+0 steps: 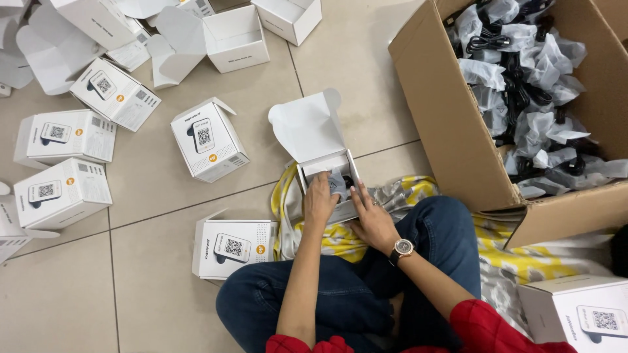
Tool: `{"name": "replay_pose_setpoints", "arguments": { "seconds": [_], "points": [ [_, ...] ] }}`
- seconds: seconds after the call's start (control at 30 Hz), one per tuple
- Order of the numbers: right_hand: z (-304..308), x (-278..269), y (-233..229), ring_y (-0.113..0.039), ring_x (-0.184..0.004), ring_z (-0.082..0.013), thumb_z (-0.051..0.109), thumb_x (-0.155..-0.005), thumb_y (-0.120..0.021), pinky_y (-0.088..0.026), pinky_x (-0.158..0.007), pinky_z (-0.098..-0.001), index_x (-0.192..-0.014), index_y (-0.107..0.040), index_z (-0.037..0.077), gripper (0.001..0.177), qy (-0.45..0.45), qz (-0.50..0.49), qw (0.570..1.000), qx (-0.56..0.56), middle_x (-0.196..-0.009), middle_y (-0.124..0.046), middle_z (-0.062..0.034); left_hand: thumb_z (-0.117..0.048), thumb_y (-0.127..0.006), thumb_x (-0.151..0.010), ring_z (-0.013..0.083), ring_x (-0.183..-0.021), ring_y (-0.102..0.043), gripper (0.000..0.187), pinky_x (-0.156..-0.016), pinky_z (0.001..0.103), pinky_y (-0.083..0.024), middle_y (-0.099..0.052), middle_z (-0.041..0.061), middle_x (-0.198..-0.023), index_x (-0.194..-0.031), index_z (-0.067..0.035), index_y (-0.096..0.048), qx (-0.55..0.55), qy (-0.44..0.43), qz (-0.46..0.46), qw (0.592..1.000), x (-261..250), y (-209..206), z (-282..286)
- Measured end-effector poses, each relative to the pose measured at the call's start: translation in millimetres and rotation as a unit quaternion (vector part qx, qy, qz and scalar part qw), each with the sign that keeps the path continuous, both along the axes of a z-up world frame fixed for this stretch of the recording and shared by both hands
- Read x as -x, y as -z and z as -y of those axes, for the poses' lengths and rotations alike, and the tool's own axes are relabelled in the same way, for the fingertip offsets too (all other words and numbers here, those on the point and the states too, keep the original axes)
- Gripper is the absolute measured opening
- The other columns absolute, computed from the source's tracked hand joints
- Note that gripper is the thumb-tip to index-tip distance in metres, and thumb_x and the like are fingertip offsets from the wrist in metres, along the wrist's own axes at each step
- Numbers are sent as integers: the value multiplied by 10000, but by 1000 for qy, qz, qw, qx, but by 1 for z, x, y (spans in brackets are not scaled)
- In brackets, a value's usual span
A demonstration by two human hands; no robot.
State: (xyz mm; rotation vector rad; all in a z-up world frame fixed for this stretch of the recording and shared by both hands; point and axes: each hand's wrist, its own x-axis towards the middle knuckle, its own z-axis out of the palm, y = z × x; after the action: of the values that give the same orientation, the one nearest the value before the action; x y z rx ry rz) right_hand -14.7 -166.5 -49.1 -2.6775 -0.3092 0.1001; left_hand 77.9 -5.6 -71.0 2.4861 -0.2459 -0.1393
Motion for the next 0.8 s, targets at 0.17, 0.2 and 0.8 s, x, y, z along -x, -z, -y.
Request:
{"name": "replay_pose_setpoints", "arguments": {
  "seconds": [0.17, 0.2, 0.8],
  "points": [
    [-2, 0, -3, -654, -1073, -404, 301, -811, -792, -575, -835, -454, -1558, -241, 20, 970, 8, -43, 999, 5, -1681, -113, -215, -96, -840, -733, 413, -1089, -645, 619, -916, 448, -546, -641, 243, -1191, -1274, 12, -559, 2, -5, -4, 1000, 0, 0, 0],
    [-2, 0, -1, -662, -1047, -407, 321, -819, -796, -577, -821, -457, -1551, -248, 15, 964, 10, -32, 999, 8, -1673, -120, -218, -106, -841, -731, 411, -1085, -647, 626, -918, 445, -548, -642, 244, -1186, -1278, 11, -560, -2, -6, -13, 1000, 0, -2, 1],
    [-2, -3, 6, -658, -1076, -394, 261, -800, -787, -584, -803, -454, -1559, -241, 4, 969, 11, -11, 1000, 10, -1675, -133, -199, -146, -805, -761, 430, -1015, -676, 665, -823, 478, -587, -616, 260, -1169, -1321, 19, -488, -42, 11, -25, 999, -4, 0, -1]
  ]
}}
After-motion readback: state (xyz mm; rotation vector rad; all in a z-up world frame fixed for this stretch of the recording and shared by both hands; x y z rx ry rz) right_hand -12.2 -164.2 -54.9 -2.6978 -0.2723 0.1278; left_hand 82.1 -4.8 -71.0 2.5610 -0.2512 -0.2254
